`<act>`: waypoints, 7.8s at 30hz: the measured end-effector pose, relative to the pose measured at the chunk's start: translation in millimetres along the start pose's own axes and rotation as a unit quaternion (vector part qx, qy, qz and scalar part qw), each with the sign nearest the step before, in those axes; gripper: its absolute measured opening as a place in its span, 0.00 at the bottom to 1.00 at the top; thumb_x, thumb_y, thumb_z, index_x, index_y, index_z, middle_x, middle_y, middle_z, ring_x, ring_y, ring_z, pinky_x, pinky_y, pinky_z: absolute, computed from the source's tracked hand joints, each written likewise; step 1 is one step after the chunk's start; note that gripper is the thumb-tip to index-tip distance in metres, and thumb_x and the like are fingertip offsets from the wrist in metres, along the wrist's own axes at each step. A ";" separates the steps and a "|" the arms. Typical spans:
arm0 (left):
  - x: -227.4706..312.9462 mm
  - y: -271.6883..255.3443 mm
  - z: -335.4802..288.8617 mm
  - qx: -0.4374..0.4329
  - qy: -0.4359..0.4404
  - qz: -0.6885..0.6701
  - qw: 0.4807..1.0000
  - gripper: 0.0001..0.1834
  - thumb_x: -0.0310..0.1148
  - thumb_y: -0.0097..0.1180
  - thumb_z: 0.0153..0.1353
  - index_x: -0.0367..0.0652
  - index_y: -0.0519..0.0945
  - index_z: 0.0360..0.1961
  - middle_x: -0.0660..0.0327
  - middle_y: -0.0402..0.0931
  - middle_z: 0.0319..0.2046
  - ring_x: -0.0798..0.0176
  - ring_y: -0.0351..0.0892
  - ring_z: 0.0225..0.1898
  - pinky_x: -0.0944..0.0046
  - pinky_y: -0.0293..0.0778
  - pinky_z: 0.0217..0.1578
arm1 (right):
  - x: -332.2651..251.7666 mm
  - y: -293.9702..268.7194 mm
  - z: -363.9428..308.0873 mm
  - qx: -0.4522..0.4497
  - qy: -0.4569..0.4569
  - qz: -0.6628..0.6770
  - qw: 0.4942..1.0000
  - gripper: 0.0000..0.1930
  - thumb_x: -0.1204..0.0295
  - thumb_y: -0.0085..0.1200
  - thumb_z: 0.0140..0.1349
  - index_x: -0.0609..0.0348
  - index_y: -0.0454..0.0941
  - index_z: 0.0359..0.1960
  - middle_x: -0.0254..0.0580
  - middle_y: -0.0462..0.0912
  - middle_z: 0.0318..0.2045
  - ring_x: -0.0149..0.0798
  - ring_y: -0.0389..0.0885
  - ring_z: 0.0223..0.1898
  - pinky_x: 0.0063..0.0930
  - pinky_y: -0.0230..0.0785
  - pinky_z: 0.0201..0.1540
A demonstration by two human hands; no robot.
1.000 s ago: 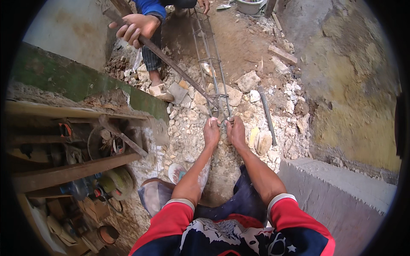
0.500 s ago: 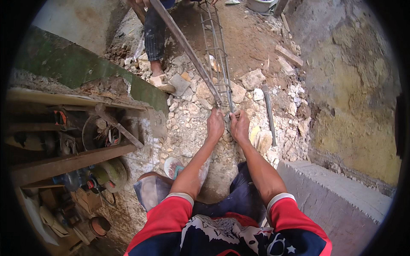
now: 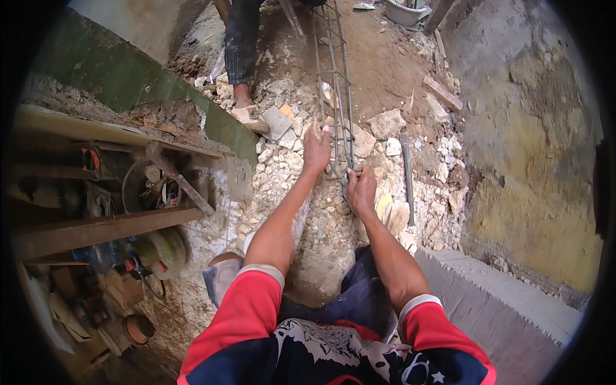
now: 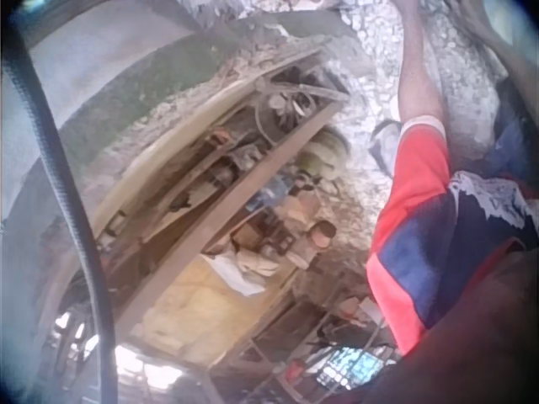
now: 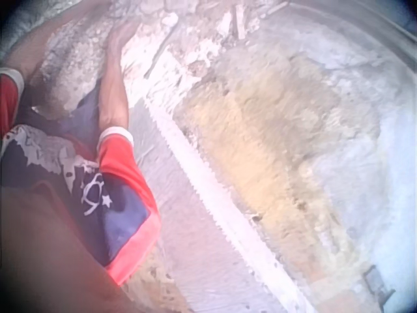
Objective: The person uses a hammer to bend and secure wire ties around a rebar cage structure. They repeatedly hammer the wire ties to fasten the rebar pieces together while another person assists by holding the structure.
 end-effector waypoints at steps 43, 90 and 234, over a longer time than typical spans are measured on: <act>16.8 92.5 26.1 -0.328 -0.173 -0.104 0.923 0.52 0.58 0.70 0.54 0.31 0.64 0.67 0.40 0.80 0.52 0.47 0.79 0.58 0.52 0.69 0.61 | -22.3 14.6 0.0 0.030 0.047 -0.123 0.991 0.15 0.77 0.58 0.63 0.72 0.75 0.50 0.64 0.75 0.48 0.63 0.75 0.51 0.49 0.68 0.55; -58.6 131.6 -137.2 -0.177 -0.478 -0.169 0.843 0.39 0.59 0.44 0.70 0.26 0.80 0.50 0.33 0.81 0.48 0.34 0.79 0.54 0.45 0.72 0.55 | 10.3 -14.9 23.7 -0.009 0.146 -0.084 0.986 0.15 0.66 0.49 0.70 0.70 0.77 0.41 0.62 0.78 0.37 0.60 0.77 0.44 0.47 0.68 0.51; 675.4 -353.6 64.5 -0.829 0.071 -0.224 0.507 0.38 0.64 0.73 0.43 0.45 0.86 0.47 0.55 0.76 0.61 0.44 0.64 0.69 0.41 0.59 0.67 | -240.6 -241.2 -313.9 0.062 0.630 0.049 0.772 0.21 0.61 0.51 0.66 0.66 0.80 0.51 0.62 0.84 0.48 0.59 0.82 0.52 0.46 0.73 0.56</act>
Point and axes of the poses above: each hand's wrist, its own z-axis towards the middle knuckle, its own y-axis out of the palm, x = y × z, the point moved 8 cm from there along z, towards the middle knuckle
